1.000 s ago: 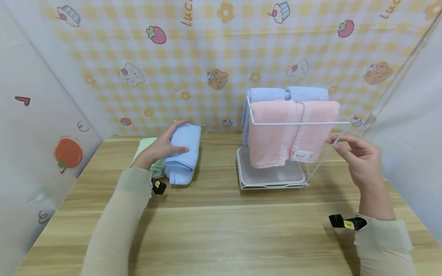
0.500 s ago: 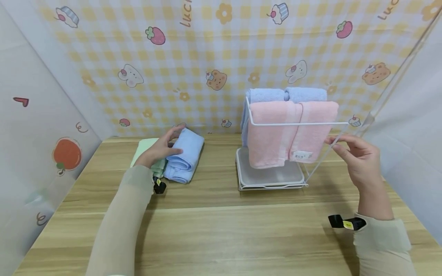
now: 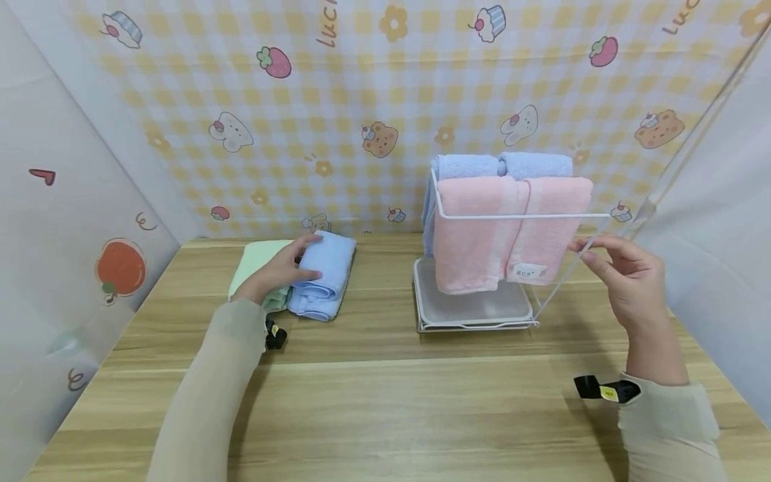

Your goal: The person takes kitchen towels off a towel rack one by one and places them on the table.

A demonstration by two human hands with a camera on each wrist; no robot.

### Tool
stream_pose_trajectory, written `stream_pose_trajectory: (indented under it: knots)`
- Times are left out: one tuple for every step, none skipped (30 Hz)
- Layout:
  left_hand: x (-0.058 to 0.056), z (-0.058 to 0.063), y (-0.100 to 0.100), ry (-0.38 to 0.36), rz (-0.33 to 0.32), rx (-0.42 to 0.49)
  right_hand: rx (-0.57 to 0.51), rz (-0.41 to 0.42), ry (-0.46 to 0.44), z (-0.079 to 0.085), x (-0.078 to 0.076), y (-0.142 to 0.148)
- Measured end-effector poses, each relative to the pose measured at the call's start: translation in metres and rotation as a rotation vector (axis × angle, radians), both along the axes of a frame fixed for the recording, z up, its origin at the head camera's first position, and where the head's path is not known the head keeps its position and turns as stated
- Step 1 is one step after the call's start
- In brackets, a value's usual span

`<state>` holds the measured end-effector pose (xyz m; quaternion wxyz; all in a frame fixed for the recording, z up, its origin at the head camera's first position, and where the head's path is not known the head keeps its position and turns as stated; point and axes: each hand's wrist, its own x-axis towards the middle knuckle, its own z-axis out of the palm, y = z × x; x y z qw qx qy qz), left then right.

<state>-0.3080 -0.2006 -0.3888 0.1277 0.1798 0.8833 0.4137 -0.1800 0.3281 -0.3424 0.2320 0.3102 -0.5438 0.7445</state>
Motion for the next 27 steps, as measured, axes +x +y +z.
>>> stream_pose_trajectory:
  knots:
    - [0.001, 0.000, -0.001, 0.000, -0.006, 0.014, -0.001, 0.002, 0.001, 0.000, 0.000, 0.000]
    - [0.003, 0.000, -0.001, 0.003, -0.011, 0.027, -0.002, 0.002, 0.001, -0.001, 0.000, 0.000]
    - [0.005, 0.000, -0.002, 0.005, -0.014, 0.037, -0.002, 0.002, 0.001, -0.001, 0.000, 0.000]
    - [0.007, 0.001, -0.003, 0.005, -0.017, 0.051, -0.002, 0.001, 0.001, -0.001, 0.000, 0.000]
    - [0.009, 0.002, -0.004, 0.007, -0.018, 0.065, -0.004, 0.003, 0.001, -0.001, 0.000, 0.000]
    - [0.011, 0.004, -0.005, 0.008, -0.015, 0.076, -0.005, 0.002, 0.000, -0.001, 0.000, 0.000]
    - [0.012, 0.005, -0.007, 0.011, -0.007, 0.084, -0.005, 0.000, -0.001, -0.001, 0.000, 0.000]
    - [0.014, 0.006, -0.008, 0.020, 0.001, 0.087, -0.005, -0.003, -0.003, -0.001, 0.000, 0.000]
    - [0.014, 0.007, -0.010, 0.030, 0.010, 0.093, -0.004, -0.006, -0.004, -0.001, 0.000, 0.000]
    - [0.014, 0.007, -0.011, 0.040, 0.025, 0.097, -0.004, -0.009, -0.004, -0.001, -0.001, 0.000]
    - [0.014, 0.007, -0.012, 0.050, 0.040, 0.109, -0.005, -0.010, -0.004, -0.001, -0.001, 0.000]
    - [0.014, 0.007, -0.012, 0.060, 0.061, 0.121, -0.005, -0.011, -0.005, -0.001, -0.001, 0.000]
    - [0.012, 0.007, -0.013, 0.073, 0.082, 0.129, -0.007, -0.011, -0.005, -0.002, -0.001, 0.001]
    - [0.011, 0.006, -0.013, 0.086, 0.102, 0.140, -0.009, -0.012, -0.006, -0.002, 0.000, 0.001]
    - [0.009, 0.005, -0.013, 0.097, 0.124, 0.155, -0.010, -0.011, -0.007, -0.002, 0.000, 0.001]
    - [0.008, 0.005, -0.013, 0.100, 0.143, 0.172, -0.013, -0.007, -0.009, -0.003, 0.000, 0.001]
    - [0.008, 0.004, -0.013, 0.104, 0.155, 0.186, -0.016, -0.004, -0.011, -0.003, 0.000, 0.000]
    - [0.007, 0.004, -0.012, 0.101, 0.169, 0.194, -0.017, -0.003, -0.014, -0.004, 0.000, 0.000]
    - [0.008, 0.004, -0.011, 0.098, 0.175, 0.198, -0.017, -0.002, -0.017, -0.004, 0.000, 0.000]
    - [0.009, 0.005, -0.010, 0.090, 0.176, 0.204, -0.018, 0.000, -0.018, -0.005, 0.001, 0.000]
    - [0.010, 0.005, -0.009, 0.083, 0.172, 0.202, -0.015, -0.002, -0.019, -0.005, 0.000, -0.001]
    - [0.013, 0.006, -0.009, 0.077, 0.167, 0.194, -0.014, 0.000, -0.018, -0.004, 0.000, -0.001]
    - [0.015, 0.007, -0.008, 0.070, 0.164, 0.182, -0.013, -0.001, -0.016, -0.004, 0.000, -0.001]
    - [0.019, 0.008, -0.008, 0.063, 0.163, 0.176, -0.011, -0.001, -0.015, -0.003, 0.000, -0.001]
    - [0.023, 0.009, -0.008, 0.056, 0.162, 0.173, -0.010, -0.002, -0.013, -0.003, -0.001, 0.000]
    - [0.027, 0.010, -0.007, 0.047, 0.165, 0.178, -0.010, -0.003, -0.012, -0.002, -0.001, 0.000]
    - [0.031, 0.010, -0.007, 0.038, 0.173, 0.187, -0.009, -0.006, -0.012, -0.002, -0.001, 0.000]
